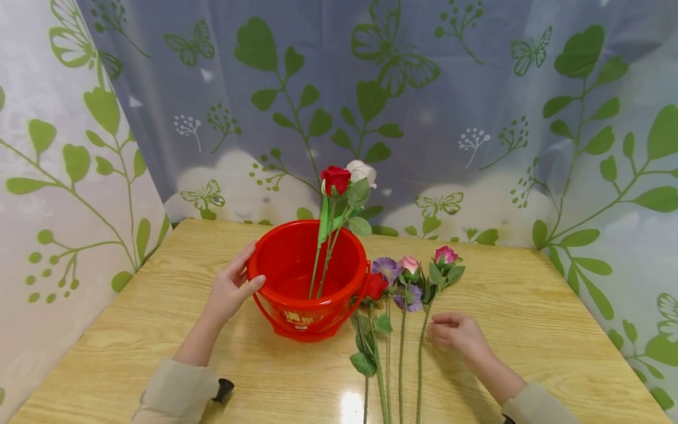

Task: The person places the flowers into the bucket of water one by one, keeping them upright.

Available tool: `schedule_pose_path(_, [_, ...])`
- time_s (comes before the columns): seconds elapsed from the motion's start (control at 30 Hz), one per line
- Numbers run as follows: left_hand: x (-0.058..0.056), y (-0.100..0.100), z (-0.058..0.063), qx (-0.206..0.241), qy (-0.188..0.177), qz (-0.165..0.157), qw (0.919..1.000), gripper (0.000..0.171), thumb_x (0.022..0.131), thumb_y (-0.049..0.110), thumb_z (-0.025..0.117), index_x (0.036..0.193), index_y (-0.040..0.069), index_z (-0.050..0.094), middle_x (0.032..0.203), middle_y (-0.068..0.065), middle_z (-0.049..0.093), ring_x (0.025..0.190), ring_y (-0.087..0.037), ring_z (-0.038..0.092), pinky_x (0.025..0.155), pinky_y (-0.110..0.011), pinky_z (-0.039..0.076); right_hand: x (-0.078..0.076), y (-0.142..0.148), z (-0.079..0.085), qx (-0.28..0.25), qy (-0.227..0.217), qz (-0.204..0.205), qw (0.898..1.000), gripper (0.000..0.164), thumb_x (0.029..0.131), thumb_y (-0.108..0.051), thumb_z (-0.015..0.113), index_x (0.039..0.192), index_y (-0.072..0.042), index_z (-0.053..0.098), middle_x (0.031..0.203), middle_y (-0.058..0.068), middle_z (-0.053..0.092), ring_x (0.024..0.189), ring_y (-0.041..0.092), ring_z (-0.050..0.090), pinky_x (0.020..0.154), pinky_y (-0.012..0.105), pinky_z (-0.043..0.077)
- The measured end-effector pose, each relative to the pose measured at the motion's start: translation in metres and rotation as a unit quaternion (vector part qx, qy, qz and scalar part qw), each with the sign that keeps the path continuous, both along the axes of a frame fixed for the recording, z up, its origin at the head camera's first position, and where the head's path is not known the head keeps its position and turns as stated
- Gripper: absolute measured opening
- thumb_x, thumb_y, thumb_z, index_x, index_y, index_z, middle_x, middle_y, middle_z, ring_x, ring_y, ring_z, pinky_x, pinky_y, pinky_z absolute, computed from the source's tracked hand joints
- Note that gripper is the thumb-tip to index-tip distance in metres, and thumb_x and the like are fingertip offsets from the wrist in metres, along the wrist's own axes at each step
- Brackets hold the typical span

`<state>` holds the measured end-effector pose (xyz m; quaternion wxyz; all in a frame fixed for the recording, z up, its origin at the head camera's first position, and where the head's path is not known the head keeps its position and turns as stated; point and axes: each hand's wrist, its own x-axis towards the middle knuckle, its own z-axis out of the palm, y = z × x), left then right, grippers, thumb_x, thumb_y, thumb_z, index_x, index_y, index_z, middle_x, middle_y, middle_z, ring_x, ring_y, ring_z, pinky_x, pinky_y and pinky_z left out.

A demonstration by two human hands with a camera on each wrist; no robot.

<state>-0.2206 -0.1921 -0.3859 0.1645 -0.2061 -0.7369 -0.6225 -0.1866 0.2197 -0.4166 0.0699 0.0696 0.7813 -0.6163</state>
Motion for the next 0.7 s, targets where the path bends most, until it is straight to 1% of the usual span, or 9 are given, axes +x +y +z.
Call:
schedule_pose_path(0.13, [0.0,0.0,0.001,0.0,0.001,0.0,1.0,0.057,0.079,-0.007,0.059,0.131,-0.01,0.033,0.136,-0.02,0.032,0.123,-0.033,0.031,0.088,-0.015,0.037,-0.002,0.004,-0.004,-0.055,-0.035,0.013,0.998,0.042,0.083,0.003,0.054,0.116,0.024,0.038,0.094,0.023,0.061,0.081,0.023,0.063,0.072,0.03,0.052])
schedule_pose_path(0.27, [0.0,0.0,0.0,0.002,0.002,0.0,1.0,0.058,0.079,-0.007,0.059,0.131,-0.011,0.033,0.136,-0.021,0.033,0.122,-0.033,0.031,0.088,-0.016,0.037,-0.005,0.008,-0.008,-0.102,-0.065,0.016,0.993,0.045,0.084,0.004,0.052,0.119,0.025,0.034,0.096,0.025,0.06,0.082,0.023,0.063,0.074,0.031,0.051])
schedule_pose_path(0.4, [0.0,-0.001,-0.001,0.0,0.003,0.0,1.0,0.058,0.079,-0.007,0.059,0.131,-0.01,0.034,0.136,-0.021,0.033,0.122,-0.033,0.031,0.088,-0.016,0.037,-0.009,0.01,-0.012,-0.117,-0.081,0.022,0.99,0.045,0.085,0.003,0.051,0.12,0.026,0.031,0.098,0.025,0.06,0.084,0.023,0.063,0.076,0.032,0.05])
schedule_pose_path(0.6, [-0.001,-0.002,-0.002,-0.002,0.003,0.002,1.0,0.058,0.079,-0.006,0.06,0.131,-0.009,0.034,0.136,-0.021,0.033,0.123,-0.03,0.032,0.088,-0.016,0.037,-0.014,0.008,-0.015,-0.134,-0.08,0.031,0.987,0.043,0.083,0.006,0.052,0.114,0.029,0.033,0.088,0.02,0.063,0.08,0.022,0.063,0.076,0.032,0.05])
schedule_pose_path(0.7, [-0.002,-0.002,-0.002,-0.003,0.006,0.003,1.0,0.058,0.079,-0.005,0.06,0.131,-0.01,0.034,0.136,-0.021,0.033,0.123,-0.028,0.033,0.088,-0.017,0.038,-0.016,0.006,-0.015,-0.128,-0.082,0.034,0.988,0.042,0.083,0.007,0.052,0.113,0.03,0.035,0.087,0.019,0.064,0.079,0.02,0.063,0.075,0.032,0.051])
